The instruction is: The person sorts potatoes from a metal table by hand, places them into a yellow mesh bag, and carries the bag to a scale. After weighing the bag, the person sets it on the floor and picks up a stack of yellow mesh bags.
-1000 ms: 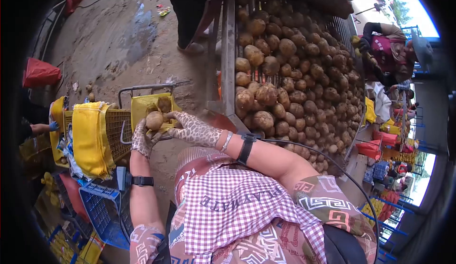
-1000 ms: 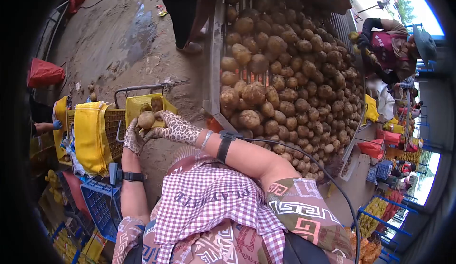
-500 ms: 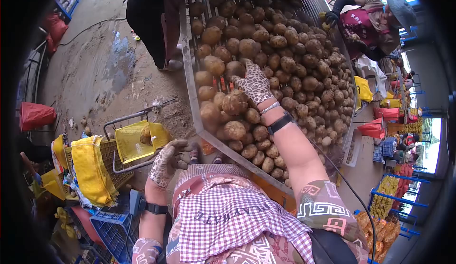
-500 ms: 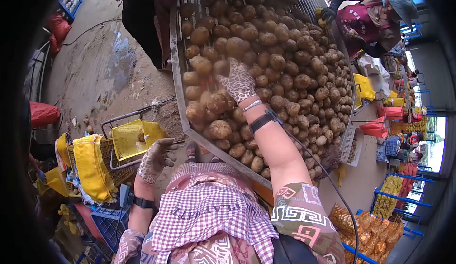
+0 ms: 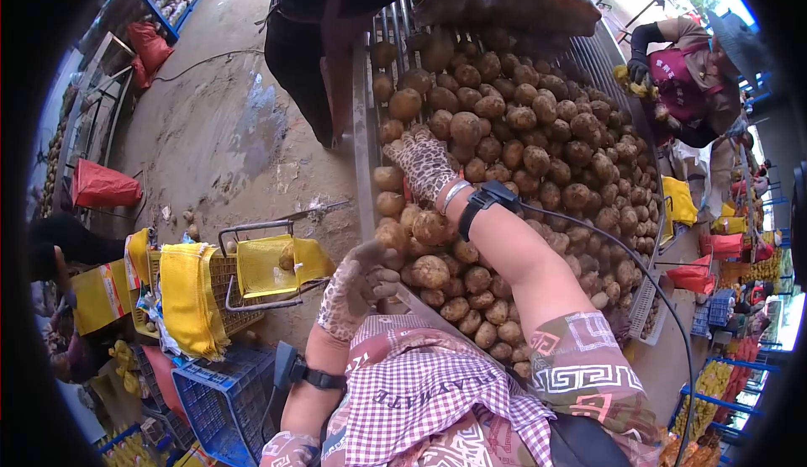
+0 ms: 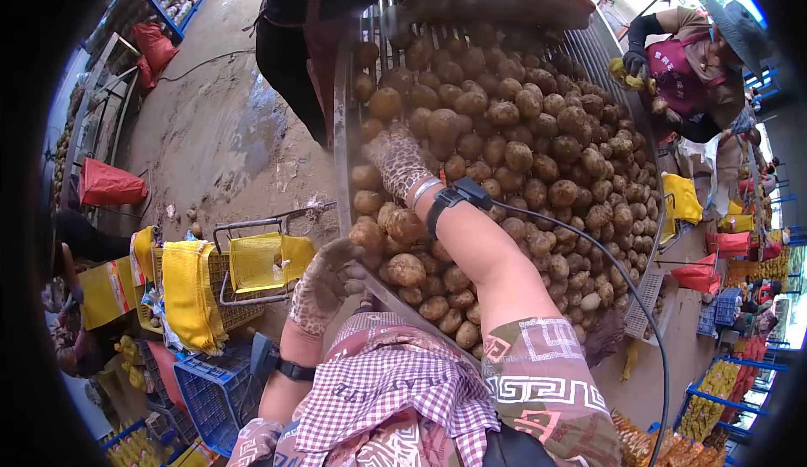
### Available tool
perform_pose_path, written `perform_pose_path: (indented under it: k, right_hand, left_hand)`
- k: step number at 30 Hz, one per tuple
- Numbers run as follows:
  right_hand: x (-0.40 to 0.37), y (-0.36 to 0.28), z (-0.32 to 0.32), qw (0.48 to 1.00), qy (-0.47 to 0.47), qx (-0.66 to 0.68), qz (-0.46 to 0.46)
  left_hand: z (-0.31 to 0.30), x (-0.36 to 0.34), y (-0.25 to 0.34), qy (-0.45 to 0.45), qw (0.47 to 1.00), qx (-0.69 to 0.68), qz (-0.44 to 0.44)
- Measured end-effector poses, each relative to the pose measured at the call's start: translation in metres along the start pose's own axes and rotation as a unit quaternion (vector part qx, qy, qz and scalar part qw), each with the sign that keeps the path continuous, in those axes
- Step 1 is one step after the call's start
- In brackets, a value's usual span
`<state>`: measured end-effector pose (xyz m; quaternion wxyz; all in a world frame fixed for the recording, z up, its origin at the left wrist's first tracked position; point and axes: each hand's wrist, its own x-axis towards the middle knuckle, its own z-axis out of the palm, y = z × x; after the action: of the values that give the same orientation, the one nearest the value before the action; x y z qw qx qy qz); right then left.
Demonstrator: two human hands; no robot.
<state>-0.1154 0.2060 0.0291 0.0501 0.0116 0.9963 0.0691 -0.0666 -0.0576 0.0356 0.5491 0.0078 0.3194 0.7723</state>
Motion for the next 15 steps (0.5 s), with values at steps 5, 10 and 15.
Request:
perform_pose_path:
  k: [5,10,15]
  right_hand:
    - [-0.027,0.017,-0.005,0.837,0.117,0.530,0.070]
    - [-0.072,-0.007,-0.028,0.767,0.180,0.616,0.018]
    - [-0.074,0.046,-0.019,0.777,0.138,0.614,0.029]
  left_hand:
    - [0.008,0.038,0.020,0.039,0.990,-0.027,0.129]
    - [0.039,0.075,0.029,0.005,0.993,0.032,0.113]
    - [0.030,0.081,0.023,0.019,0.996,0.011,0.090]
